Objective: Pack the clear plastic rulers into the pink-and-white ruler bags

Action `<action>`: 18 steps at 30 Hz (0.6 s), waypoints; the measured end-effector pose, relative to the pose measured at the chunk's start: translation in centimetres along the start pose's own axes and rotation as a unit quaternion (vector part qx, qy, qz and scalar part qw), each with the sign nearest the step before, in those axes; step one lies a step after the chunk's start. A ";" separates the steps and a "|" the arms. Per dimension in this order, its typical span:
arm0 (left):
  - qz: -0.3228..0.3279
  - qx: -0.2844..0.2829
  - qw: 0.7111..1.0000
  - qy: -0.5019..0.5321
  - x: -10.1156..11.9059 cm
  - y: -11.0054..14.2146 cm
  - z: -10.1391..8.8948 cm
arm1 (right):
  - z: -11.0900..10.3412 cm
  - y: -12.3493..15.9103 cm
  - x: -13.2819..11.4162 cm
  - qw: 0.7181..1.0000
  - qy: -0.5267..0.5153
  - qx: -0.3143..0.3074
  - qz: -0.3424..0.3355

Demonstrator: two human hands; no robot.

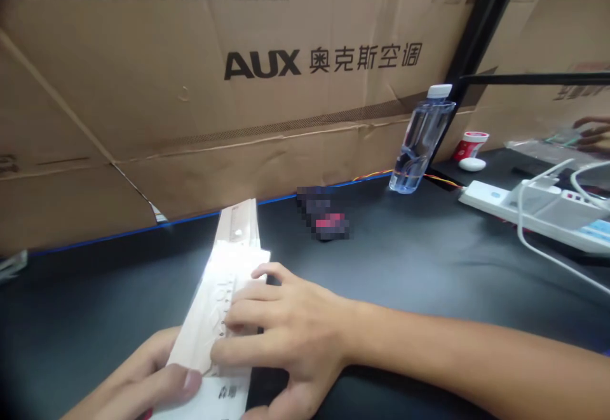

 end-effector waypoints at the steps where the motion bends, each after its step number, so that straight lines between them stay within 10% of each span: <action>1: -0.031 0.012 0.999 0.004 0.1 0.1 -0.1 | 0.2 0.0 0.0 1.000 -0.002 -0.004 -0.010; 12: 0.008 -0.013 1.000 -0.011 1.0 0.2 0.0 | 1.2 -0.2 -1.3 0.999 0.020 -0.008 -0.043; 18: 0.019 -0.159 0.980 0.122 1.6 -0.5 0.6 | 0.7 -0.6 -1.8 0.991 0.044 0.070 -0.101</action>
Point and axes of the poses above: each hand's wrist, its own y-axis away from the middle knuckle, its own z-axis out of the palm, x = y × z, the point moved 3 cm from there along -y, towards the middle knuckle, and after that the axes turned 11 degrees about -y, right-handed, at the moved point
